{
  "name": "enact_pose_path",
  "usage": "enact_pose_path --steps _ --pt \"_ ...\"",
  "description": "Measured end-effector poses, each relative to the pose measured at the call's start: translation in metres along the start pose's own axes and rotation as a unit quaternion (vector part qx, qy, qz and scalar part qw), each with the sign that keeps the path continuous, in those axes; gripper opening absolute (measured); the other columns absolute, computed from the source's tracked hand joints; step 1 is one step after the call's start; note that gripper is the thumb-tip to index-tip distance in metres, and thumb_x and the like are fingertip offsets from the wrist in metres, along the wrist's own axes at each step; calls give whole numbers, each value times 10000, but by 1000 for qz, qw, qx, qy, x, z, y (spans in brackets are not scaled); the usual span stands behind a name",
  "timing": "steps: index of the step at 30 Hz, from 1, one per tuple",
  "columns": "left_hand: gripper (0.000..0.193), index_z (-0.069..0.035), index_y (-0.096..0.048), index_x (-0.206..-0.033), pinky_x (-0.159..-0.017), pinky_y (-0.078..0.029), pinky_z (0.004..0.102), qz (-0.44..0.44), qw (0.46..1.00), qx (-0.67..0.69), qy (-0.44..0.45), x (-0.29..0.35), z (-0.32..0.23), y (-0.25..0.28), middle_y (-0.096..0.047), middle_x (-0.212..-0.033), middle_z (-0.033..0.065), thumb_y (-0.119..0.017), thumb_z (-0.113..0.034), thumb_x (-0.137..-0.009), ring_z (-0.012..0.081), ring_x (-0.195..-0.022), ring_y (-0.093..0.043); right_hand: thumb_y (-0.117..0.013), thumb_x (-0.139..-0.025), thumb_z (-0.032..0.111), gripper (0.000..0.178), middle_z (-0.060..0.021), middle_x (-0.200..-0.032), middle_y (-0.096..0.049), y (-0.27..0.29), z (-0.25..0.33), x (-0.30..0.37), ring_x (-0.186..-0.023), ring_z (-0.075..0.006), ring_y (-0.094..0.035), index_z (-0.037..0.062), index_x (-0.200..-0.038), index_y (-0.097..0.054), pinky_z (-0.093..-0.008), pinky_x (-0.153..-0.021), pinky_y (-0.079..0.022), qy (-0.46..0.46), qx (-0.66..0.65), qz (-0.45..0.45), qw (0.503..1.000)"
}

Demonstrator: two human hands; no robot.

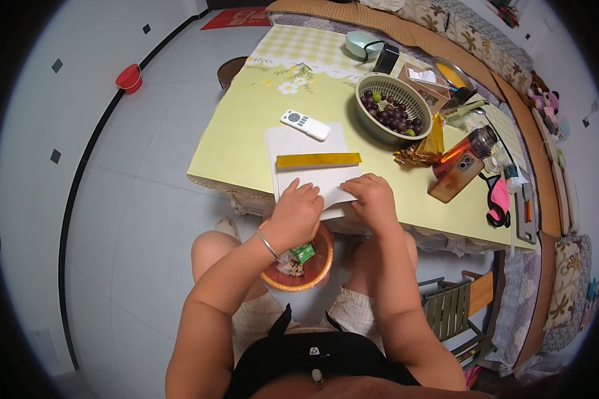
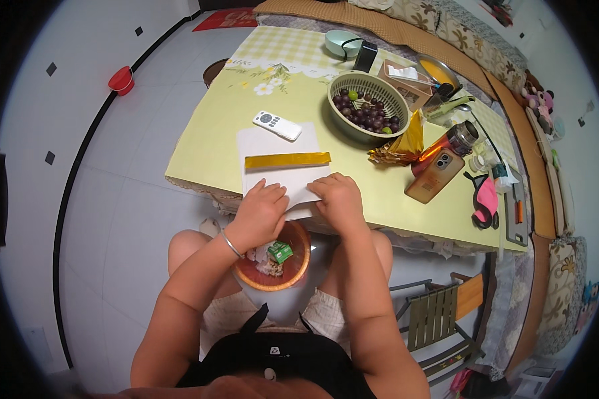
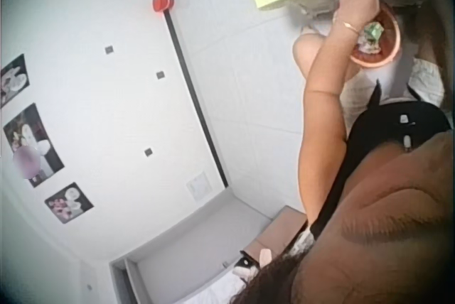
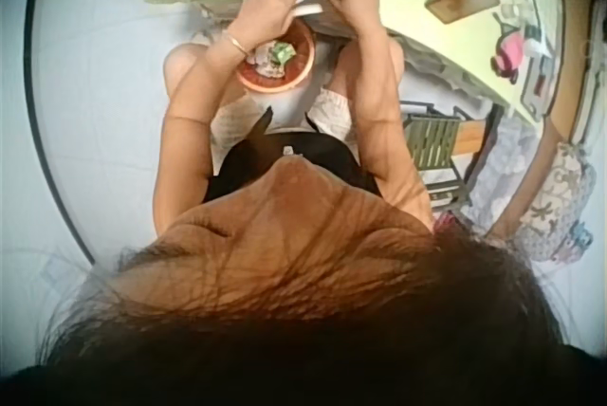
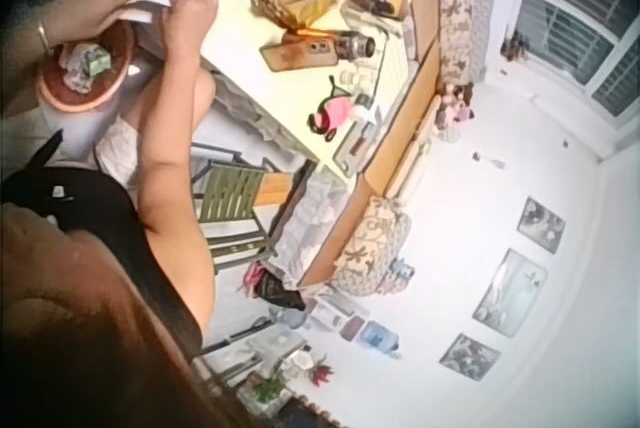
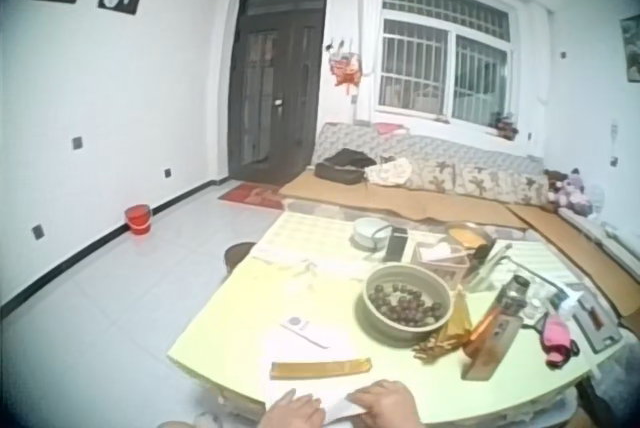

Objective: The person sits on the floor and folds a sheet of gold-colored paper into a triangular pyramid shape. They fold the paper multiple times, crease the edges, and then place the finished pyramid on the table next to other similar items.

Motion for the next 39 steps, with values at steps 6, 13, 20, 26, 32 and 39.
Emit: enact_pose_path --steps 6,13,20,26,32,39 --pt "147 -8 -704 -843 -1043 -450 443 -49 994 90 46 5 32 21 -583 -1322 258 -670 -58 -709 413 -1250 -542 -645 -693 2 334 -162 -1257 -666 0 -19 2 -1251 -372 -566 67 -1004 -749 -416 -1068 -445 46 -137 32 989" --pt "129 -4 -705 -873 -1034 -453 439 -20 989 141 43 4 50 13 -576 -1336 259 -683 -124 -834 417 -1233 -555 -715 -830 129 208 -198 -1319 -626 -7 -40 -1 -1301 -361 -527 62 -1024 -754 -390 -1057 -435 -31 -239 60 969" --pt "204 23 -678 -858 -849 -495 432 -77 973 141 167 -1 72 9 -675 -966 182 -712 -176 -830 371 -935 -610 -743 -849 179 241 -129 -976 -712 -26 -61 -11 -943 -277 -641 -5 -1004 -728 -362 -863 -504 -233 -314 -15 920" --pt "210 7 -666 -847 -799 -490 432 -92 971 13 221 -1 79 13 -634 -859 168 -758 -154 -749 368 -866 -590 -795 -724 128 220 -124 -953 -669 -24 -50 -19 -991 -316 -589 -11 -871 -709 -395 -875 -493 -165 -58 -101 979" --pt "456 12 -630 -1123 -988 -446 462 -159 982 -72 76 -11 37 18 -609 -1210 205 -778 -174 -734 384 -1159 -553 -814 -690 106 282 -142 -979 -646 -29 -50 -22 -995 -334 -568 -23 -909 -692 -390 -892 -477 -160 -46 -93 982" --pt "894 26 -465 -1417 -1171 -236 557 35 997 -74 9 -9 2 -32 -421 -1505 222 -667 -601 -813 389 -1431 -339 -805 -722 176 225 -125 -921 -644 -26 -49 -23 -958 -326 -578 -1 -807 -694 -408 -848 -491 -157 -19 -103 982"
Point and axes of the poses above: each hand's wrist, its own x-axis away from the middle knuckle, its own y-axis out of the back of the hand, z = x × y, the point moved 6 cm from there along -x, towards the middle knuckle
